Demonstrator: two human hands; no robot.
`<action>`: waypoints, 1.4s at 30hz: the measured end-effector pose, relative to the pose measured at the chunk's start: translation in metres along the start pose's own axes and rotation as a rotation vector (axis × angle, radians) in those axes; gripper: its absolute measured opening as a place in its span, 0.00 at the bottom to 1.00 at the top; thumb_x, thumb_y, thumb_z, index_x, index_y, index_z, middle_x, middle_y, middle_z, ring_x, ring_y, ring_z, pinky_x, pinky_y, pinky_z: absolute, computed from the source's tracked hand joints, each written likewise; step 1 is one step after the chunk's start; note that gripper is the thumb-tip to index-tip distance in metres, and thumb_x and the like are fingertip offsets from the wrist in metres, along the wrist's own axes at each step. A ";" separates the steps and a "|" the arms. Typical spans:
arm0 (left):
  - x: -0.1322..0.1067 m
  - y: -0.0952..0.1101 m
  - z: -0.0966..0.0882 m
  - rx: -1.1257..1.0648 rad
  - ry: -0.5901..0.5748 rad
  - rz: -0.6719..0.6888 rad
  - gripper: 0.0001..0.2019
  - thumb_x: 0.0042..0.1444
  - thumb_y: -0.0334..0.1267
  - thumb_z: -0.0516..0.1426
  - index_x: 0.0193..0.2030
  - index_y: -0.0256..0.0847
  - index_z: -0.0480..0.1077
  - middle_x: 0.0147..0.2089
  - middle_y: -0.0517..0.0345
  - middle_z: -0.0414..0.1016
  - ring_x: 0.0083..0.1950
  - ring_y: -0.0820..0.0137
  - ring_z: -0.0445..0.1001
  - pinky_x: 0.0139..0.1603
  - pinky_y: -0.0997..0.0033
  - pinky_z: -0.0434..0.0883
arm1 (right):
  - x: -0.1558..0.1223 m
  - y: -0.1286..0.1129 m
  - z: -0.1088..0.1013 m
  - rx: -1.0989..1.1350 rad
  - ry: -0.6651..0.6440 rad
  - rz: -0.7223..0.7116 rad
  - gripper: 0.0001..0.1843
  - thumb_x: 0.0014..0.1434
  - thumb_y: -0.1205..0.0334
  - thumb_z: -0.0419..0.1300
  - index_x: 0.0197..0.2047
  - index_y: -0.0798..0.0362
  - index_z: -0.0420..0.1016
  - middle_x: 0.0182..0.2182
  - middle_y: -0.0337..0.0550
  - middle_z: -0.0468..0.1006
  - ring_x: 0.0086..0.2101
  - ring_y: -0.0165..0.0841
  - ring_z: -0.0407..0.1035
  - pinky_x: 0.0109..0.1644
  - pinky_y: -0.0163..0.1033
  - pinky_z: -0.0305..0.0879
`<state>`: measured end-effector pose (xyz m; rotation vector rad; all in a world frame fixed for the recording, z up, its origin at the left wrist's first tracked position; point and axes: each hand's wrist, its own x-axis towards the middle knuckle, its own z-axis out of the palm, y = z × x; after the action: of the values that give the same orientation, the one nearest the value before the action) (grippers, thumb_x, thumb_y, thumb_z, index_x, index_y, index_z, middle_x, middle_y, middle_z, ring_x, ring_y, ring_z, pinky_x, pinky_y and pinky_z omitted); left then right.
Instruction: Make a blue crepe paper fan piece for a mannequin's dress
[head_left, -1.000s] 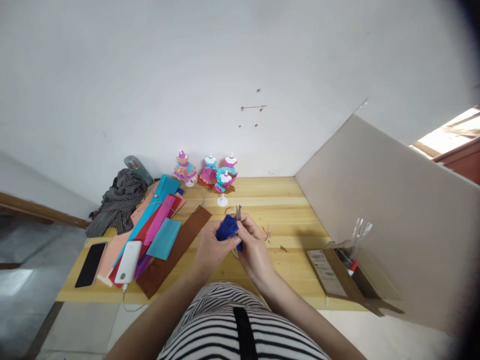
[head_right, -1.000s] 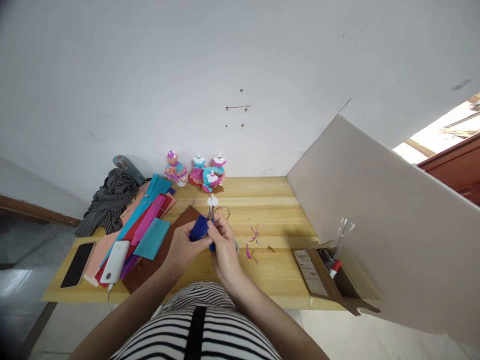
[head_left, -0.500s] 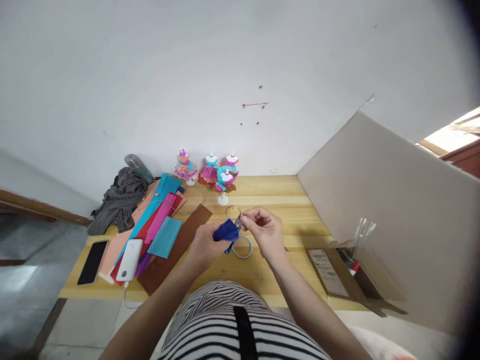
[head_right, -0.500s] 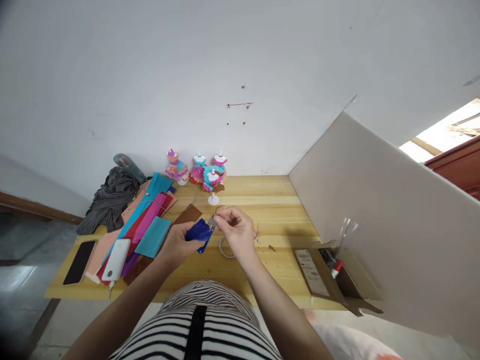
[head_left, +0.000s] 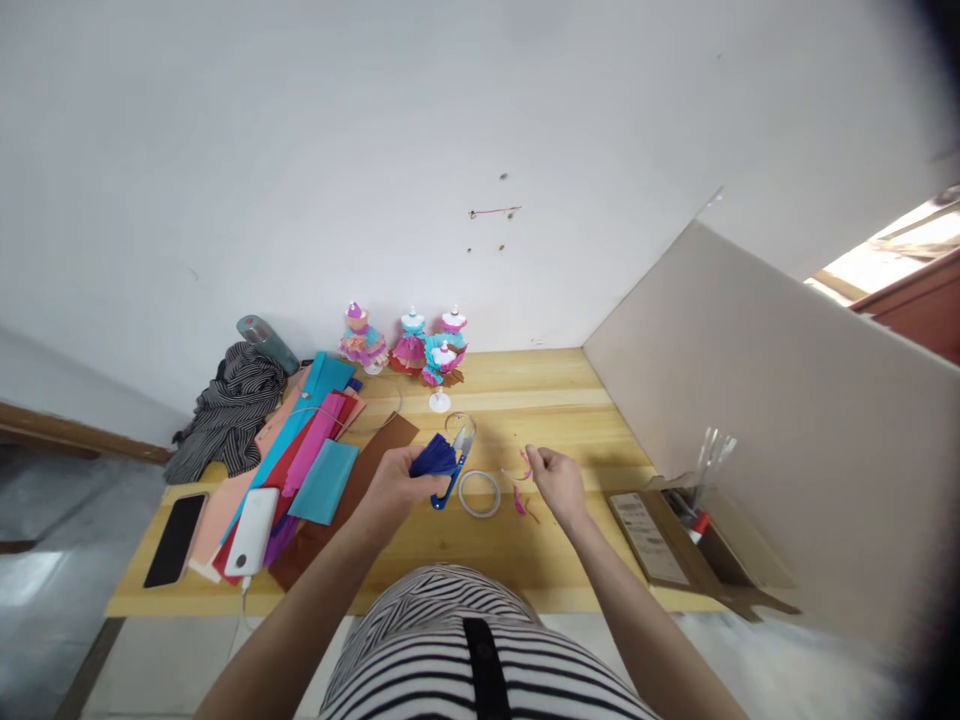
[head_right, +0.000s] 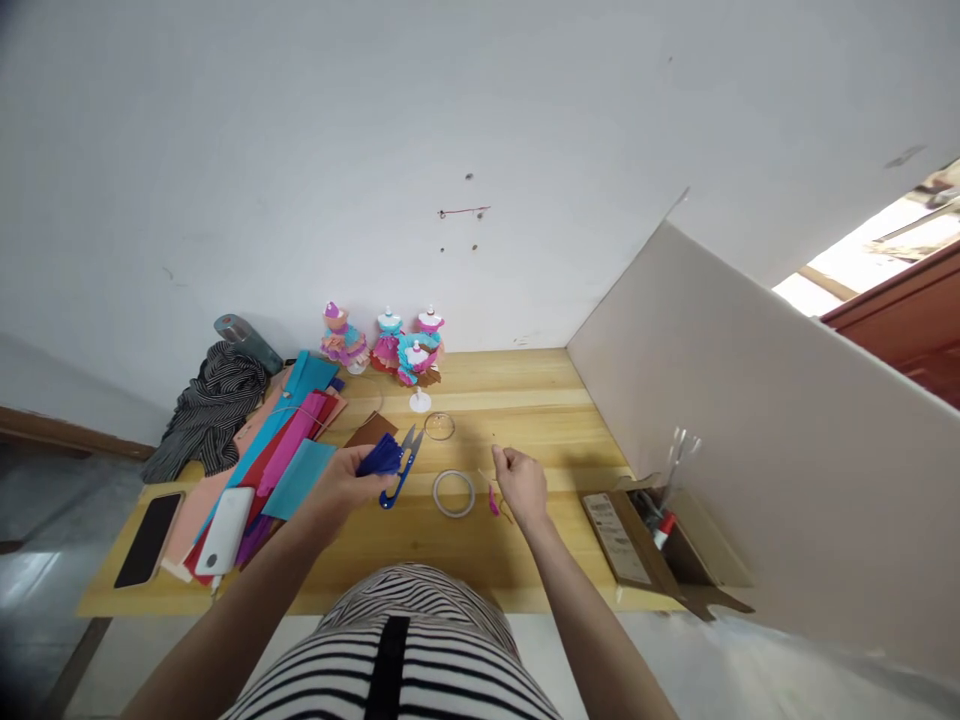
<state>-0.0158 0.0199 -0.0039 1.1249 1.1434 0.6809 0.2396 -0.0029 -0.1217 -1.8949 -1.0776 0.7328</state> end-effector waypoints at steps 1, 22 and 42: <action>0.000 0.002 0.001 -0.007 0.010 0.003 0.10 0.38 0.37 0.63 0.28 0.33 0.77 0.21 0.63 0.69 0.23 0.76 0.63 0.26 0.77 0.60 | -0.001 0.007 0.000 -0.029 -0.007 0.012 0.20 0.52 0.54 0.60 0.14 0.50 0.59 0.13 0.33 0.56 0.19 0.29 0.53 0.26 0.36 0.47; -0.010 0.028 0.027 0.083 0.085 0.147 0.11 0.41 0.38 0.62 0.32 0.35 0.75 0.26 0.61 0.72 0.30 0.71 0.68 0.34 0.73 0.65 | -0.054 -0.134 0.038 1.105 -0.262 0.008 0.12 0.51 0.50 0.66 0.29 0.51 0.81 0.30 0.44 0.82 0.33 0.38 0.74 0.39 0.42 0.69; -0.022 0.044 0.019 -0.111 0.265 0.294 0.14 0.56 0.47 0.56 0.37 0.38 0.74 0.19 0.67 0.59 0.23 0.75 0.55 0.28 0.74 0.58 | -0.073 -0.158 0.007 0.728 -0.567 -0.242 0.23 0.61 0.47 0.58 0.55 0.50 0.74 0.20 0.31 0.60 0.18 0.26 0.56 0.24 0.35 0.53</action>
<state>0.0000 0.0085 0.0453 1.1423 1.1553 1.1358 0.1362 -0.0170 0.0177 -0.9391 -1.1323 1.3436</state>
